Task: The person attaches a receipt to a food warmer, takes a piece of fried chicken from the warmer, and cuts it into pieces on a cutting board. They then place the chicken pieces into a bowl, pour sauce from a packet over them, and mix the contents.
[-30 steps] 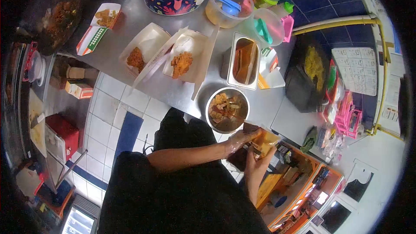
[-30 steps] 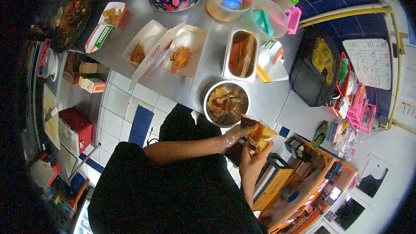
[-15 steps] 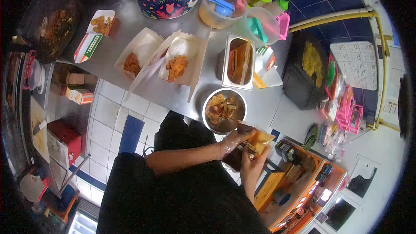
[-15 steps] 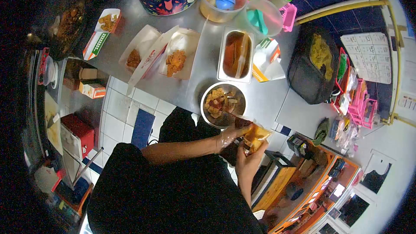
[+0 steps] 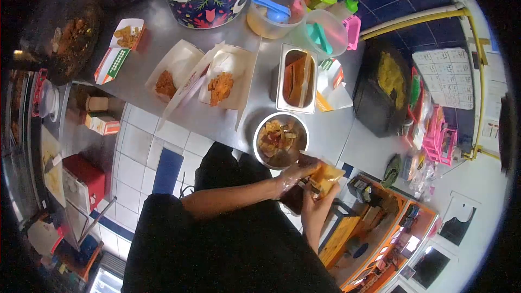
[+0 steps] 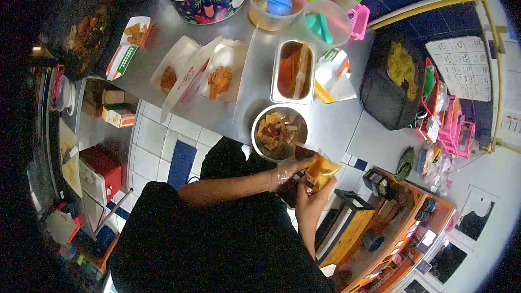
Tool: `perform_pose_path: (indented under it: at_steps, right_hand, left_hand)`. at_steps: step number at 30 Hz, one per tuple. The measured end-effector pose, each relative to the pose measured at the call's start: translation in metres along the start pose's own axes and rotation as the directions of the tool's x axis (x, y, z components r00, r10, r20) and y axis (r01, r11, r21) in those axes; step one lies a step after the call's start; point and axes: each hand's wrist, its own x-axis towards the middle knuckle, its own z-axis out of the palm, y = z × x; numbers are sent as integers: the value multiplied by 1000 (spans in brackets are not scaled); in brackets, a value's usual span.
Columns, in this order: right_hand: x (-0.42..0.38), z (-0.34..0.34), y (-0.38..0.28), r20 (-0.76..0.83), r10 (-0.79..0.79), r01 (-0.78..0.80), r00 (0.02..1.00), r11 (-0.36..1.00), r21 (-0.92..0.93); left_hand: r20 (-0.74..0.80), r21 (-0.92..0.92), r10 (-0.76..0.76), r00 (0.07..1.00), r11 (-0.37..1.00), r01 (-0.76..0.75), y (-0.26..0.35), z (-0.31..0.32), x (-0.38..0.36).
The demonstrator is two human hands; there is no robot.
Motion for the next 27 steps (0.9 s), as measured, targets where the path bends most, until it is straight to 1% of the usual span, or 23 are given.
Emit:
perform_pose_path:
  at_steps: [2,3,4,6,7,8,10,11,12,14,15,16,18,21,25,27]
  right_hand:
    - [-5,0,17,15,101,-101,995,955,277]
    - [-10,-2,20,6,114,-110,993,938,329]
    - [-10,-7,23,-1,109,-103,994,936,336]
    - [-6,-26,30,20,185,-185,982,955,233]
    - [-3,-27,36,-13,194,-186,981,957,224]
    - [-3,-28,40,-22,194,-184,981,956,229]
    - [1,-26,40,-22,153,-144,988,961,235]
    - [2,-24,33,-38,188,-179,981,970,165]
    - [3,-21,30,-44,188,-179,981,970,166]
    - [6,-16,24,-57,76,-67,995,986,154]
    - [8,-13,20,-65,50,-37,997,983,181]
    - [8,-12,15,-67,51,-38,996,982,183]
    - [9,-12,6,-52,24,-18,998,994,110]
    - [11,-10,13,-61,4,2,998,995,100]
    - [14,-6,14,-61,15,-6,998,990,140]
    - [16,-7,15,-53,13,-6,999,991,133]
  left_hand:
    - [9,143,90,996,986,-91,3,1,0]
    - [-18,207,222,975,955,-213,2,1,2]
    - [-12,215,224,974,952,-216,5,1,2]
    - [60,366,158,986,915,-169,11,2,1]
    - [-29,504,219,975,846,-175,8,5,1]
    - [-22,510,216,976,842,-175,6,5,1]
    - [23,305,101,995,947,-104,7,9,-3]
    - [24,347,46,999,936,-51,-2,1,5]
    - [29,349,43,999,936,-50,-6,0,6]
    - [7,319,89,996,944,-86,-4,0,4]
    - [7,321,87,996,943,-85,-3,0,3]
    - [-7,338,62,998,939,-56,5,4,-3]
    - [-33,369,15,999,929,-1,19,10,-10]
    - [-44,368,57,997,929,-37,7,2,1]
    - [-54,329,65,996,943,-44,16,6,-5]
    - [0,311,72,997,948,-68,7,-1,3]
